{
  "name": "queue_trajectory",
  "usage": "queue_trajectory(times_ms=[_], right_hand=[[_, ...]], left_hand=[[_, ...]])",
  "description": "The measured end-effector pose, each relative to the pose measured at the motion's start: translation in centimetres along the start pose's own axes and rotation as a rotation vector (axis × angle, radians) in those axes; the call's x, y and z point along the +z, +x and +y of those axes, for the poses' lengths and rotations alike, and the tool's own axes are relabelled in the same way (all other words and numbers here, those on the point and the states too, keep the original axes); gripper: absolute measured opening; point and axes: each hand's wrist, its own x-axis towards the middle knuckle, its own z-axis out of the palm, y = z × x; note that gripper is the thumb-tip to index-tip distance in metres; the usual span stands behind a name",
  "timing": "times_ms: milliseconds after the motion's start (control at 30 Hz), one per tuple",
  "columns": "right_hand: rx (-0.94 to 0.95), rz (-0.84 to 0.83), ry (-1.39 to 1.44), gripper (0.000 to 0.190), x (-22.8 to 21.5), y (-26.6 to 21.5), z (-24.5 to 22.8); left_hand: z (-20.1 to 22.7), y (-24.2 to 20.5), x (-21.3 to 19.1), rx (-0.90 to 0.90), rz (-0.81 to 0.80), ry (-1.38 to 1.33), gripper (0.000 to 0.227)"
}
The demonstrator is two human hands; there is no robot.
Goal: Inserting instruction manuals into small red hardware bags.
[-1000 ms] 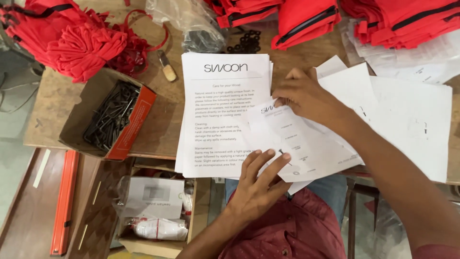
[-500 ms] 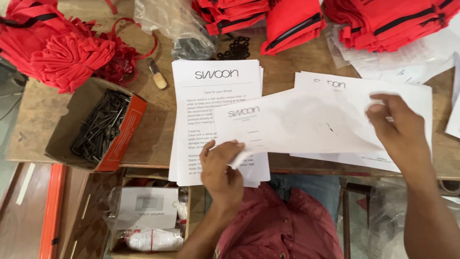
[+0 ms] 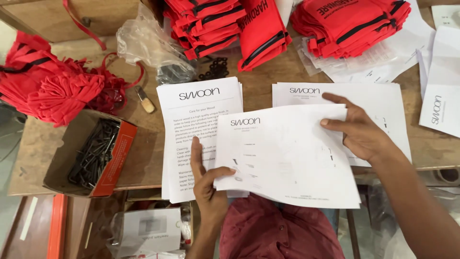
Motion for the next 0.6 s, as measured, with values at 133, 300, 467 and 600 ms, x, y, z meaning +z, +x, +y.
queue_trajectory(times_ms=[133, 300, 467, 600], right_hand=[[-0.202, -0.078, 0.102, 0.074, -1.0, -2.0, -1.4], [-0.635, -0.039, -0.114, 0.044, -3.7, -4.1, -3.5], [-0.744, 0.169, -0.087, 0.045, -0.2, -6.2, -8.1], [-0.773, 0.062, -0.059, 0.044, -6.6, -1.5, -1.4]], left_hand=[[0.0, 2.1, -0.6, -0.515, 0.043, -0.675, 0.026], [1.8, 6.5, 0.5, -0.584, -0.122, -0.628, 0.027], [2.2, 8.1, 3.1, -0.248, -0.172, -0.086, 0.018], [0.7, 7.6, 4.7, -0.063, 0.050, -0.015, 0.012]])
